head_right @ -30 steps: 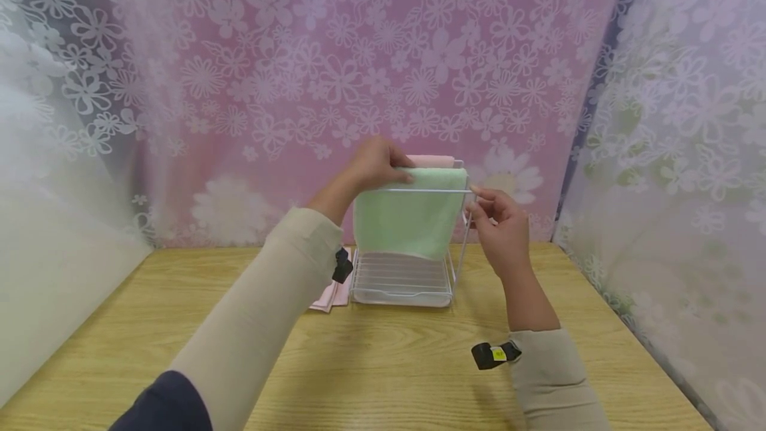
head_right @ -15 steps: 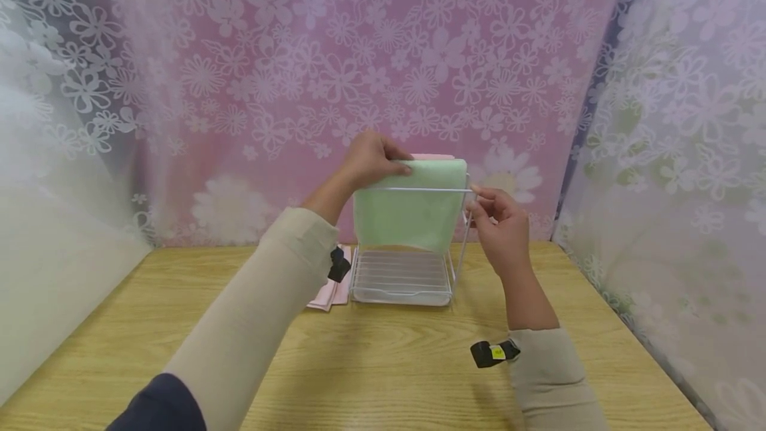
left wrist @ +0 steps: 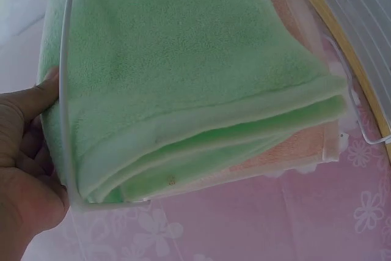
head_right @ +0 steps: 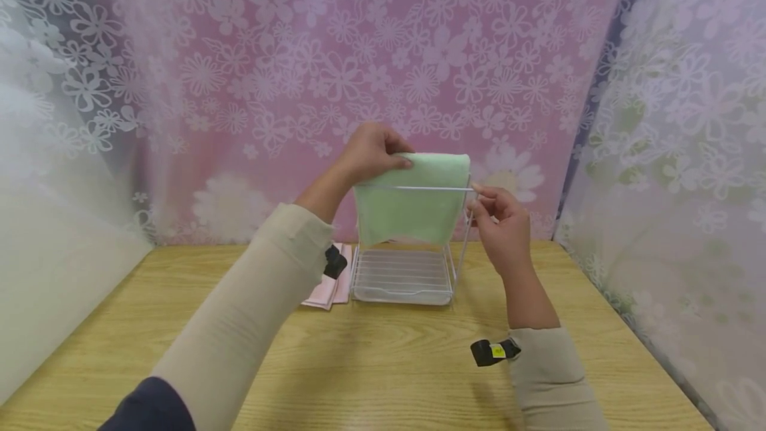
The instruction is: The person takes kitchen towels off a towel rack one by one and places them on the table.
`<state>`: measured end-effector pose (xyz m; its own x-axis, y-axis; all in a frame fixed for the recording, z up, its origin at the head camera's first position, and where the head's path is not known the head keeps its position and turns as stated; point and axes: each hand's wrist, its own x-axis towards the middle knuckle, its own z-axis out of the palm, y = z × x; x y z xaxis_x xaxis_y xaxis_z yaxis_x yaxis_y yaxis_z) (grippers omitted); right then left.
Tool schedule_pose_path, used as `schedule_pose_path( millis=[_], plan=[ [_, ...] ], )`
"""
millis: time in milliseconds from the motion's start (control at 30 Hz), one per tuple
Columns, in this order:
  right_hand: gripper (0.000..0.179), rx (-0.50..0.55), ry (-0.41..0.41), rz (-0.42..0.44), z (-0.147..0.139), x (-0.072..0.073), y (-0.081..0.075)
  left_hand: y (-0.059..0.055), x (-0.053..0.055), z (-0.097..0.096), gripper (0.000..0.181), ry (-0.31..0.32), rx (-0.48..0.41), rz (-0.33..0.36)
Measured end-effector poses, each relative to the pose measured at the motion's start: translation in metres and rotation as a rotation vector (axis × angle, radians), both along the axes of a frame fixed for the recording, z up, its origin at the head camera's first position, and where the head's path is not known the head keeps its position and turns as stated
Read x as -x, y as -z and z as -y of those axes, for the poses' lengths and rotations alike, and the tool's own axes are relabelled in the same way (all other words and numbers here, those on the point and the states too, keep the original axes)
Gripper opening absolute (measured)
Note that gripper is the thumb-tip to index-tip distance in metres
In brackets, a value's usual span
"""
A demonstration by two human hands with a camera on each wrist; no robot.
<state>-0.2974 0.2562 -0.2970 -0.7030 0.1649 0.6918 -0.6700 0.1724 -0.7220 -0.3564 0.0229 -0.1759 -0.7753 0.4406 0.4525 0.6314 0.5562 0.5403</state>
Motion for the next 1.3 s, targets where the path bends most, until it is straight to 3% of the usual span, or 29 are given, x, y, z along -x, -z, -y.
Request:
schedule_pose_path(
  millis=[333,533,833,1067,1300],
  plan=[
    [0.027,-0.005,-0.015,0.011,0.000,-0.001,0.000,-0.004,-0.006,-0.003,0.016,0.055,0.113,0.046],
    [0.027,0.008,-0.045,0.011,-0.001,-0.001,0.001,-0.003,-0.009,-0.001,0.013,0.071,0.078,0.039],
    [0.028,-0.023,-0.024,0.019,-0.002,-0.001,0.001,-0.003,-0.009,0.006,0.012,0.082,0.051,-0.001],
    [0.027,-0.025,-0.009,0.026,-0.002,-0.001,0.001,-0.001,-0.012,0.010,0.007,0.129,-0.023,0.012],
    [0.028,-0.023,-0.020,0.026,-0.002,-0.001,0.000,-0.001,-0.016,0.013,0.011,0.122,-0.037,0.016]
  ],
)
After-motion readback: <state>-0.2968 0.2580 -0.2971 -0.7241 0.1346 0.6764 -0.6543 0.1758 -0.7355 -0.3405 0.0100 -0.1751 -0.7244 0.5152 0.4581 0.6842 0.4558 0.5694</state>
